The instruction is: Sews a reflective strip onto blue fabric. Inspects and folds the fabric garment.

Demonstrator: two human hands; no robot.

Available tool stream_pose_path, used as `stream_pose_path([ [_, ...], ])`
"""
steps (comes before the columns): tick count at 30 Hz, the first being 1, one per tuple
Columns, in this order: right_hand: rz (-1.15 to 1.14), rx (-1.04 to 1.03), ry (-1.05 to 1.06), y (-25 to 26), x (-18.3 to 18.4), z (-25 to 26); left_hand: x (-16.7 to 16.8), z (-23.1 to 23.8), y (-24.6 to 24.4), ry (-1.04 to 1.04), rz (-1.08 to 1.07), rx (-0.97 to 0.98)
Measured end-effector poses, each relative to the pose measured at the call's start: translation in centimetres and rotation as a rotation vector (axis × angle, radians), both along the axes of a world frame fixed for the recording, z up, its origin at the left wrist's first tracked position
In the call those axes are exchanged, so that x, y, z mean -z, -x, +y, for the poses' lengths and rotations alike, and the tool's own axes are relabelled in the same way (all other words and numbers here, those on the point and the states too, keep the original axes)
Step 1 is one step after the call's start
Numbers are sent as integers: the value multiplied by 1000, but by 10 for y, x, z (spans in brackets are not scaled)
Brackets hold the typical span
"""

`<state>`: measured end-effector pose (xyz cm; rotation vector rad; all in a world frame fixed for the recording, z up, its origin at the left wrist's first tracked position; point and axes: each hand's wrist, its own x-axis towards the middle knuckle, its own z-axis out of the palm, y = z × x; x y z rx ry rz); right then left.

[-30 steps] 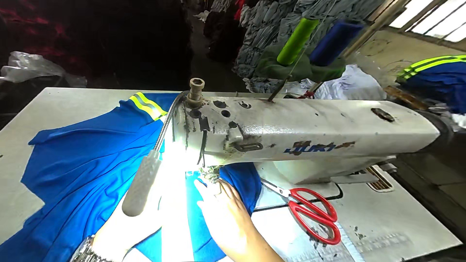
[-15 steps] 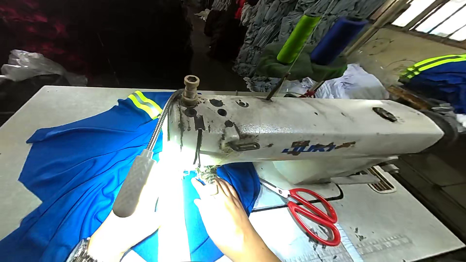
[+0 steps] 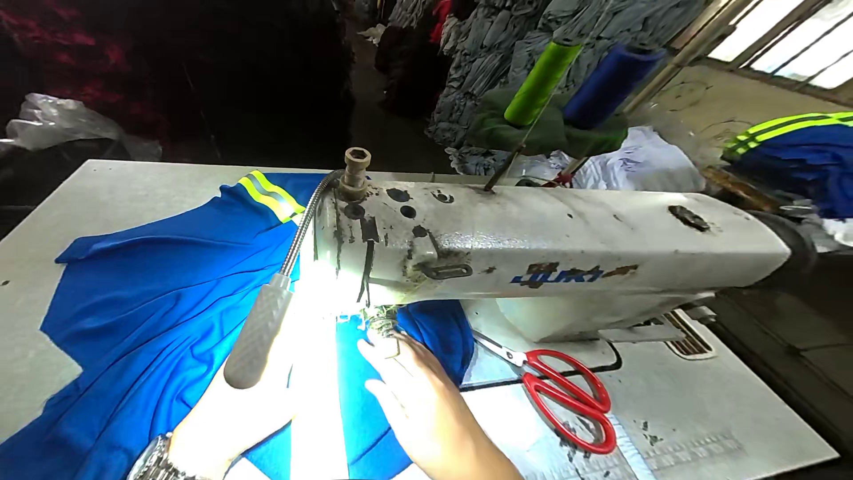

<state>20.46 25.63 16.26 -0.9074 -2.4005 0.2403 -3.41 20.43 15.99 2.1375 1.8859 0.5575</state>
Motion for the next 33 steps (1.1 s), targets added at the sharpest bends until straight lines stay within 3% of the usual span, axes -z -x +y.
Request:
stream_pose_path([
  [2,210,-61,-34,-35,-36,-3,2,2,2,21,23,7],
  [4,279,39,-204,-96,-86,14,2,2,2,-3,24,0],
  [6,285,246,-468,-172,-130,79,0,1,0,20,15,-15],
  [7,217,369,-504,-211,-146,121,-3,1,-1,42,18,-16],
  [8,134,524,-429,-234,-163,156,-8,2,-2,77,11,-11],
  [10,-29,781,-74,-255,-186,208,-12,3,-3,84,-9,-8],
  [13,-269,945,249,-279,-185,252,-12,1,-3,88,-16,-14],
  [15,-170,979,277,-270,-185,235,-14,1,-2,118,-22,-9],
  [18,66,965,136,-256,-173,190,-8,2,0,73,-16,-7],
  [23,400,867,57,-274,-113,149,4,4,3,-1,64,-34],
  [25,389,888,97,-287,-92,140,-6,-7,-1,-2,-28,-46],
  [27,326,883,49,-279,-86,119,-12,-28,-8,-140,-133,-90],
  [30,357,632,-246,-221,-80,61,-22,-45,-18,-250,-52,5],
  [31,360,480,-262,-195,-76,38,-29,-59,-24,-189,-99,68],
  [33,290,168,-76,-140,-65,-10,-34,-83,-35,-49,-140,150],
])
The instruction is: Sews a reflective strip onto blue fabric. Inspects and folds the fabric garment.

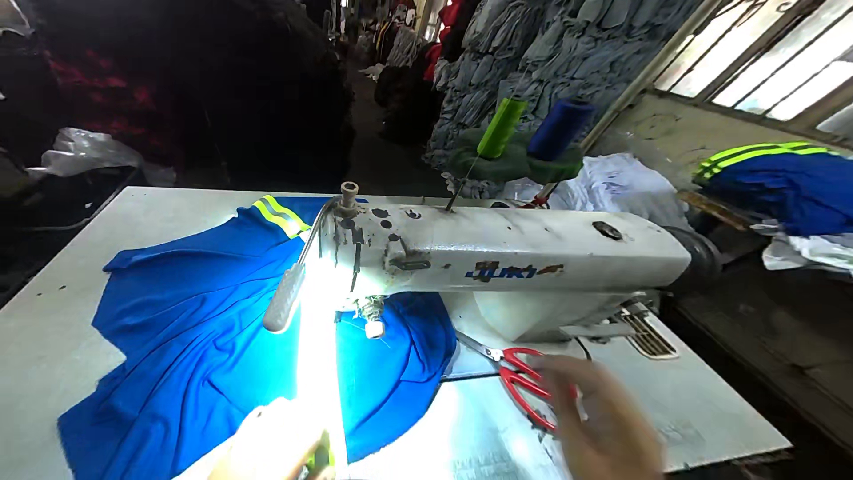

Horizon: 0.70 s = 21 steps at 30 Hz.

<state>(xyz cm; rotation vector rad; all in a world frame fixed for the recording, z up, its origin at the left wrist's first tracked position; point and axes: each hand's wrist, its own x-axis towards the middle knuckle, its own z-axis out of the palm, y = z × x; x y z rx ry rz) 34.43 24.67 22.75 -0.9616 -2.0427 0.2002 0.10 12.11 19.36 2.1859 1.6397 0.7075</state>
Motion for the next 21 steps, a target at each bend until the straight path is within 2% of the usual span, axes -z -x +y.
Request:
stream_pose_path([
  [2,-172,-306,181,54,16,-36,5,-11,-7,57,36,-16],
  [3,-280,-397,223,75,28,-46,9,-12,-8,51,43,-44],
  [5,-391,-384,191,103,51,-57,17,-9,-8,-19,57,-88],
  [7,-335,-311,90,116,67,-53,16,-4,-7,-86,39,-83],
  [10,-281,-339,60,119,66,-49,21,9,-3,-203,91,-24],
  [13,-385,-392,63,110,60,-56,34,13,3,-332,188,102],
  [17,-444,-382,47,96,57,-63,26,-9,0,-343,255,126],
  [21,-330,-428,54,99,58,-67,25,-23,0,-294,259,101],
])
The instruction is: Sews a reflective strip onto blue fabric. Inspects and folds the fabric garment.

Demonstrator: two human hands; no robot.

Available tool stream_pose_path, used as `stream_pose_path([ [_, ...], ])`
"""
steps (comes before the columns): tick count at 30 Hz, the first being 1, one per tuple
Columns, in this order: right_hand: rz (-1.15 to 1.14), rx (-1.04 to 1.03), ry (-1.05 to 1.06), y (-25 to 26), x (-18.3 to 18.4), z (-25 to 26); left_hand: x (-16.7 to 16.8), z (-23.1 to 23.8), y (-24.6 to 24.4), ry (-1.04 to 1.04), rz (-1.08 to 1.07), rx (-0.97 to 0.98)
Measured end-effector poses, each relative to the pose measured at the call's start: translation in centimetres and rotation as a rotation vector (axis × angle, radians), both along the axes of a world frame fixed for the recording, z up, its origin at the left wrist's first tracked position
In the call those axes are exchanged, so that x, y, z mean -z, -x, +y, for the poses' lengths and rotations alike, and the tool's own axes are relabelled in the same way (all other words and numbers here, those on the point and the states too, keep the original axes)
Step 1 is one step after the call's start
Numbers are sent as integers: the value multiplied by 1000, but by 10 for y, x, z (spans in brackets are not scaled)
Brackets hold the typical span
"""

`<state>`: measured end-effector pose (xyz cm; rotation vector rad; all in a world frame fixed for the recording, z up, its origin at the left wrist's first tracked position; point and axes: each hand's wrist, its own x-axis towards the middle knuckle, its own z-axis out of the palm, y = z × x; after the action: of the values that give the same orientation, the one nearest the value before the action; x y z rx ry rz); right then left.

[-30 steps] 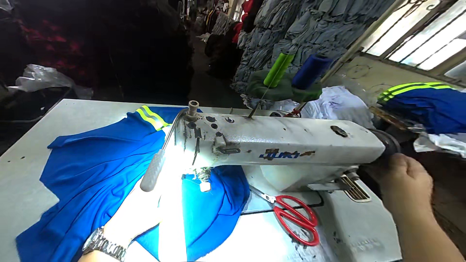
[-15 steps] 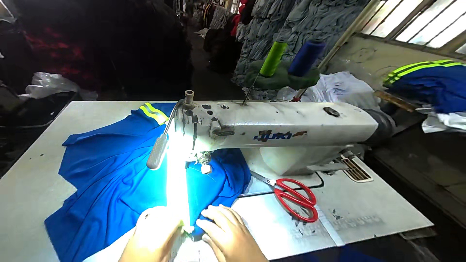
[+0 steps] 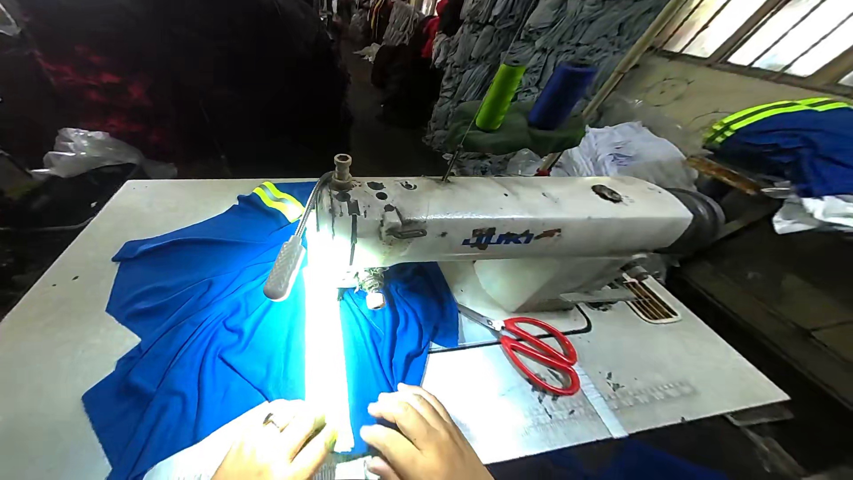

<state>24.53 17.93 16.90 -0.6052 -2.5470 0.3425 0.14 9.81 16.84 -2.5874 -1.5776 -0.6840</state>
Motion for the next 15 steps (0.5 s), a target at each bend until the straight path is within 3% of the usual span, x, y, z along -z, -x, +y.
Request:
stream_pose_path([
  [15,-45,29,15,5,9,-16,11,-18,-6,213,-199,69],
])
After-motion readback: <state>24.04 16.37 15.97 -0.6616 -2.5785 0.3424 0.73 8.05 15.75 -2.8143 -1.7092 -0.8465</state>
